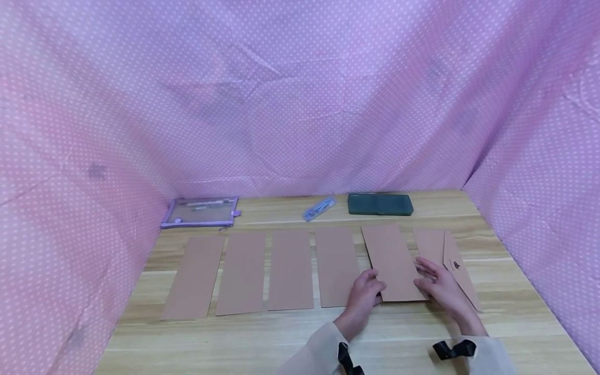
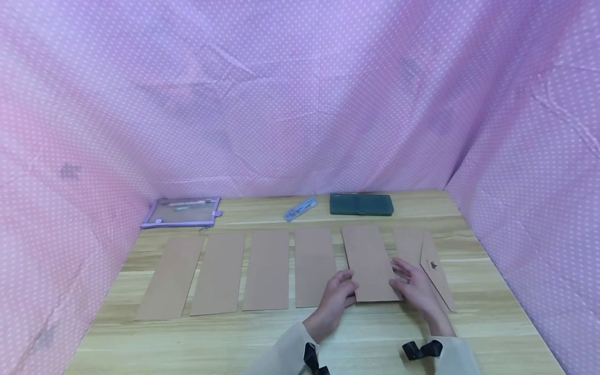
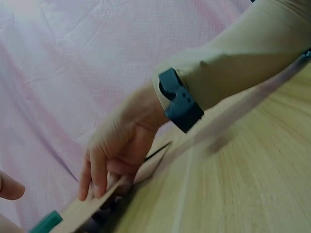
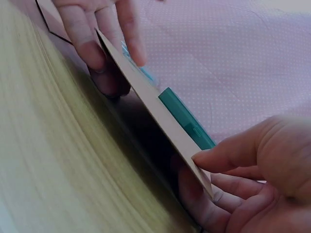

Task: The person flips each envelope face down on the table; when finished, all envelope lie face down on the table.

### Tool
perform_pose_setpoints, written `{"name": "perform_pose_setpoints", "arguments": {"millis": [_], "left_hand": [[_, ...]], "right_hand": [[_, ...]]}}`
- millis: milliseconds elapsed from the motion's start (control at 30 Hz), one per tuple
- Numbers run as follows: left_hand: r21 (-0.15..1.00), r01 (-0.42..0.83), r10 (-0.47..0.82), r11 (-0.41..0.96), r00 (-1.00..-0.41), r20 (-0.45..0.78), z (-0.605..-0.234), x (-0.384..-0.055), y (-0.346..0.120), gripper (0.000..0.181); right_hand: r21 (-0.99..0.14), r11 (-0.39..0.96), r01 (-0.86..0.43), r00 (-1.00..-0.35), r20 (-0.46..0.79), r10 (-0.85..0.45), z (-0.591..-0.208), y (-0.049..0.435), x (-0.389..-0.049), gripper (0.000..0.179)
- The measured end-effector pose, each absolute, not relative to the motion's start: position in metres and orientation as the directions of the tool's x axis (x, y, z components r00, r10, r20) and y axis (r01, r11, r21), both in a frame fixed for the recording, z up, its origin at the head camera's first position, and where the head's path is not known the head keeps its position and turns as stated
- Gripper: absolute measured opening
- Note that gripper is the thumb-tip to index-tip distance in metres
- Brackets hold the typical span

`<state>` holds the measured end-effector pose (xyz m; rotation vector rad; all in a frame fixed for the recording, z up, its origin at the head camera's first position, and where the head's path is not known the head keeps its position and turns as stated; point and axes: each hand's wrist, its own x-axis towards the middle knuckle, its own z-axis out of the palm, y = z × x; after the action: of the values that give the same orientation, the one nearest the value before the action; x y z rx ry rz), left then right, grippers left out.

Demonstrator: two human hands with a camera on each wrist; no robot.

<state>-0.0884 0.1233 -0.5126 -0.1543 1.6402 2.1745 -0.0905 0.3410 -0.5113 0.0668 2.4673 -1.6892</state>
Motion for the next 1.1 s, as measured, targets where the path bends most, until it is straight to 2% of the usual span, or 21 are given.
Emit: {"name": "perform_pose_setpoints", "arguments": {"millis": [200, 400, 700, 1100], "left_hand": [[0.891, -0.38, 0.243, -0.246, -0.915, -0.323, -0.501, -0.085, 0.123, 0.058], [0.879, -0.398, 0.249, -0.263, -0.908, -0.336, -0.493, -0.081, 0.123, 0.061], [0.86, -0.417, 0.273, -0.294, -0.899, -0.342, -0.489, -0.078, 0.122, 0.062], [0.879, -0.4, 0.275, -0.257, -0.903, -0.331, -0.487, -0.075, 0.119, 0.061]], "right_hand": [[-0.9, 0.414, 0.138, -0.985, -0.169, -0.039, -0.51, 0.34, -0.092, 0.069], [-0.851, 0.516, 0.101, -0.991, -0.129, -0.019, -0.504, 0.335, -0.091, 0.066], [-0.669, 0.741, 0.048, -0.997, -0.071, 0.0, -0.499, 0.329, -0.093, 0.063], [-0.619, 0.785, 0.025, -0.997, -0.076, -0.029, -0.493, 0.325, -0.091, 0.062]]}}
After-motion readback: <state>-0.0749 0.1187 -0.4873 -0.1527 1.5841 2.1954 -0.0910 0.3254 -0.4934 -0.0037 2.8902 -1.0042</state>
